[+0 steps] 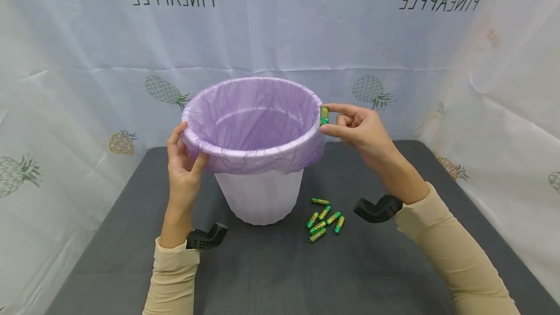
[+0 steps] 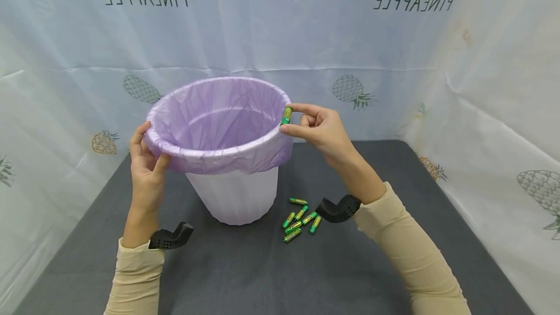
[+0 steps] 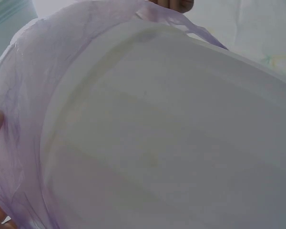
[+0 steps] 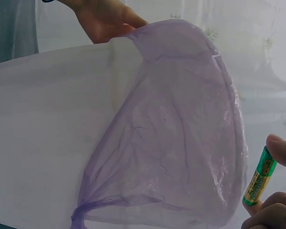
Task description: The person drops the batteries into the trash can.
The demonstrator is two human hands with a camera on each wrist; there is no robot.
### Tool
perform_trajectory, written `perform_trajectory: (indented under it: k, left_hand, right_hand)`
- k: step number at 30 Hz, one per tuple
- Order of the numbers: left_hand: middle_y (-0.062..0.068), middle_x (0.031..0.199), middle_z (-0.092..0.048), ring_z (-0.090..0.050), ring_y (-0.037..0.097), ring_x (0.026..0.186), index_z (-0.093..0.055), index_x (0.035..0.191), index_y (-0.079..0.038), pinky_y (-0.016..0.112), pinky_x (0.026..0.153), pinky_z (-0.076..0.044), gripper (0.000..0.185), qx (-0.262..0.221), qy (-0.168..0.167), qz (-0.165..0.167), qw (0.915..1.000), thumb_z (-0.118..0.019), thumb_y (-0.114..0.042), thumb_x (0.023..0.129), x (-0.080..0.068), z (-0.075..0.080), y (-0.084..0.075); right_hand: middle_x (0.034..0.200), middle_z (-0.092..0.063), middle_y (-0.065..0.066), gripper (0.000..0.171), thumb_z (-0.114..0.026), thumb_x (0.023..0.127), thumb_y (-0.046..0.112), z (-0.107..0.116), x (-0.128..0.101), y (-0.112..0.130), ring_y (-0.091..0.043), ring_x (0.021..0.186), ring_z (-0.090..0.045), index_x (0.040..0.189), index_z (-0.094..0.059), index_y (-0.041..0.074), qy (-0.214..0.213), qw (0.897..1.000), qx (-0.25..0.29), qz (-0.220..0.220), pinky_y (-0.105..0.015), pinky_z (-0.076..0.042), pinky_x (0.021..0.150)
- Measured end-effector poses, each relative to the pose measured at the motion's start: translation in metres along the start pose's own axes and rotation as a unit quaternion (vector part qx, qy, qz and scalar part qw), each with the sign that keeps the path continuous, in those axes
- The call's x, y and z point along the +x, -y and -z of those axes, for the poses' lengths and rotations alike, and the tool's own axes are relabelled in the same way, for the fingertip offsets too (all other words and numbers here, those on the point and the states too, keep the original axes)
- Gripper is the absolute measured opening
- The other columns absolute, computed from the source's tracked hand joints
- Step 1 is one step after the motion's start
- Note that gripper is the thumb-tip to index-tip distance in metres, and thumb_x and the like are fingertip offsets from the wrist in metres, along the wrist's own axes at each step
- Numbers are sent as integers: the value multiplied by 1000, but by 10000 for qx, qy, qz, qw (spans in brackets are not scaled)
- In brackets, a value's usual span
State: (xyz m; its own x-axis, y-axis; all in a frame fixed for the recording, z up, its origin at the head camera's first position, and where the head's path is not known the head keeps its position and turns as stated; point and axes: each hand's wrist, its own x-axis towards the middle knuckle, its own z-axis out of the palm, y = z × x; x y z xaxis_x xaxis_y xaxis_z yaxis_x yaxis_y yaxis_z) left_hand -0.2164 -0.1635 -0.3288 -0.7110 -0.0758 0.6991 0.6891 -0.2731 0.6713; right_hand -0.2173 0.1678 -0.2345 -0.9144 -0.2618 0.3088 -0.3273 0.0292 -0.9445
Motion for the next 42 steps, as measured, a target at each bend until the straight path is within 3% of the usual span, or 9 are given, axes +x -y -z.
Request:
perform_trajectory:
  k: [16, 33, 42]
  left_hand:
    - [-2, 128, -50, -52, 8, 114, -33, 141, -17, 17, 97, -44, 59, 58, -105, 100, 9999, -64, -10, 91, 1, 0, 0]
    - [-3, 128, -50, -51, 8, 113, -33, 141, -18, 17, 96, -44, 60, 98, -105, 103, 9998, -65, -11, 91, 0, -1, 0]
    - [-2, 128, -50, -52, 8, 113, -33, 141, -17, 18, 96, -45, 58, 76, -99, 76, 9999, -62, -7, 92, 0, -1, 0]
  right_hand:
    - [51, -29, 11, 54, -66, 85, 0, -16, 11, -12, -12, 53, -15, 136, -48, -5, -163, 9984, 62, -546, -33, -15, 58]
    - [52, -24, 8, 53, -64, 89, 2, -16, 7, -17, -14, 53, -14, 138, -46, -3, -171, 9990, 169, -375, -34, -15, 59]
    - [53, -22, 5, 40, -64, 89, 0, -8, -2, -24, -16, 53, -13, 128, -57, 6, -528, 9981, 319, -48, -33, -13, 57]
